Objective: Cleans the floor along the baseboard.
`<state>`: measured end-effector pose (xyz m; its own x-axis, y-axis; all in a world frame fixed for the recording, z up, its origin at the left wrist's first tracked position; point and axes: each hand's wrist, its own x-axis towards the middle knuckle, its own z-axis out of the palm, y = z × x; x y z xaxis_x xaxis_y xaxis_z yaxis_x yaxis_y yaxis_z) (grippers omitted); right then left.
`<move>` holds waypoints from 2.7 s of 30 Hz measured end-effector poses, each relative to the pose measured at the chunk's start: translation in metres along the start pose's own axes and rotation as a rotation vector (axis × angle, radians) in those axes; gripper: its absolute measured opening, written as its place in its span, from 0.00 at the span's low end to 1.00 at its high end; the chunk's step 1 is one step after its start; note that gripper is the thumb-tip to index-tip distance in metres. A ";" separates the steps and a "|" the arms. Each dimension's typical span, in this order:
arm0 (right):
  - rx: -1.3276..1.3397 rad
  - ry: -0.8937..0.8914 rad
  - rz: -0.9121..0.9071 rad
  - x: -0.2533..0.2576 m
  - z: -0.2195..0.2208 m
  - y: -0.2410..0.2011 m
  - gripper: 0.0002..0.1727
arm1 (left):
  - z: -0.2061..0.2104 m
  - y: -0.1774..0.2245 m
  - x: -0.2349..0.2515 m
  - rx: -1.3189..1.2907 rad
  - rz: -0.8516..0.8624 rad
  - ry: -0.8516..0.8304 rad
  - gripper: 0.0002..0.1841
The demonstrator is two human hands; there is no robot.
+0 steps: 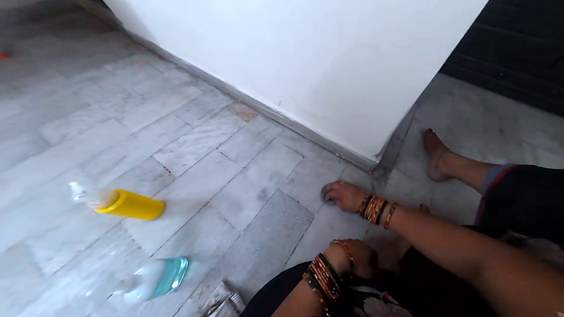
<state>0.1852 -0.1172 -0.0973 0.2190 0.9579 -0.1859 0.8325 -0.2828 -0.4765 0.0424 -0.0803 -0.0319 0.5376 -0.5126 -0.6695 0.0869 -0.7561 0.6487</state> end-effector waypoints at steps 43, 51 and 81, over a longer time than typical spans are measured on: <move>-0.126 0.020 0.426 0.038 -0.021 0.022 0.44 | -0.009 -0.012 -0.003 -0.052 -0.168 0.232 0.31; -0.164 0.204 0.391 -0.071 -0.006 0.074 0.31 | -0.016 -0.006 -0.003 -0.065 -0.163 0.233 0.30; 0.073 0.341 0.452 -0.105 -0.032 0.134 0.21 | -0.020 -0.028 -0.005 -0.162 -0.110 0.281 0.30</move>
<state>0.2900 -0.2542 -0.1144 0.7076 0.6991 -0.1027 0.5830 -0.6597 -0.4741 0.0538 -0.0486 -0.0389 0.7257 -0.2826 -0.6273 0.2769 -0.7147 0.6423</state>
